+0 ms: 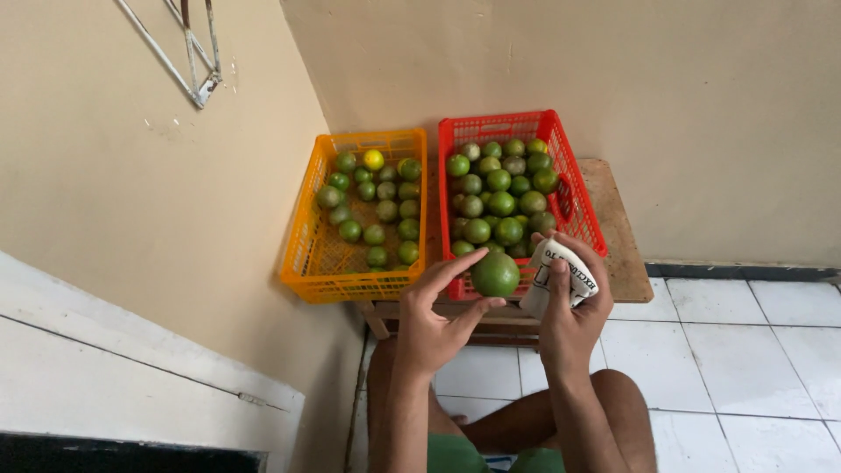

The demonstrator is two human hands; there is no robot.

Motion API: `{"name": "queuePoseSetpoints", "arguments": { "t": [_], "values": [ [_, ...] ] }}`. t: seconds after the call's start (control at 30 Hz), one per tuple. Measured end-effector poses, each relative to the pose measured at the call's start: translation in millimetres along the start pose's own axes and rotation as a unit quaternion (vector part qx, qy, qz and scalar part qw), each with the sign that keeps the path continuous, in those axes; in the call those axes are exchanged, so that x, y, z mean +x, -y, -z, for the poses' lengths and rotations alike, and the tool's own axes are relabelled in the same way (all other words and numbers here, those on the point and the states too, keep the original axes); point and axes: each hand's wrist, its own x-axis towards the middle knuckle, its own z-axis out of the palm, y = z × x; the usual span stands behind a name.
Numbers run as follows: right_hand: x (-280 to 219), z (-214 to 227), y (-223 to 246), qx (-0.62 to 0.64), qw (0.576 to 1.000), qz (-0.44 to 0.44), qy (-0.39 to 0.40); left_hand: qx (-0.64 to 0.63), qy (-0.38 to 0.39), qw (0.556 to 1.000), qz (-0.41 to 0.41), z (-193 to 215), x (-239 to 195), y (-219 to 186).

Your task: The person wipes green limes with a white cloth, handling them one at a time. They pick limes from a red basket, wipe them, and place them into a yellow basket.

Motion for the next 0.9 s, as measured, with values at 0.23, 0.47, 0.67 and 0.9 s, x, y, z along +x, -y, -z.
{"name": "queuePoseSetpoints", "arguments": {
  "t": [0.23,0.47,0.67,0.9],
  "values": [
    [-10,-13,15,0.008,0.994,0.091,0.067,-0.034,0.056,0.998,0.010,-12,-7,8],
    [-9,-6,2,-0.024,0.986,0.124,0.106,0.007,0.060,0.998,-0.001,-8,-8,1],
    [-7,-2,1,-0.077,0.974,0.167,0.130,0.054,0.082,0.995,-0.009,-5,-10,3],
    [-11,-5,-3,-0.029,0.992,0.062,0.110,0.090,0.119,0.988,-0.041,1,-11,2]
  ]
}}
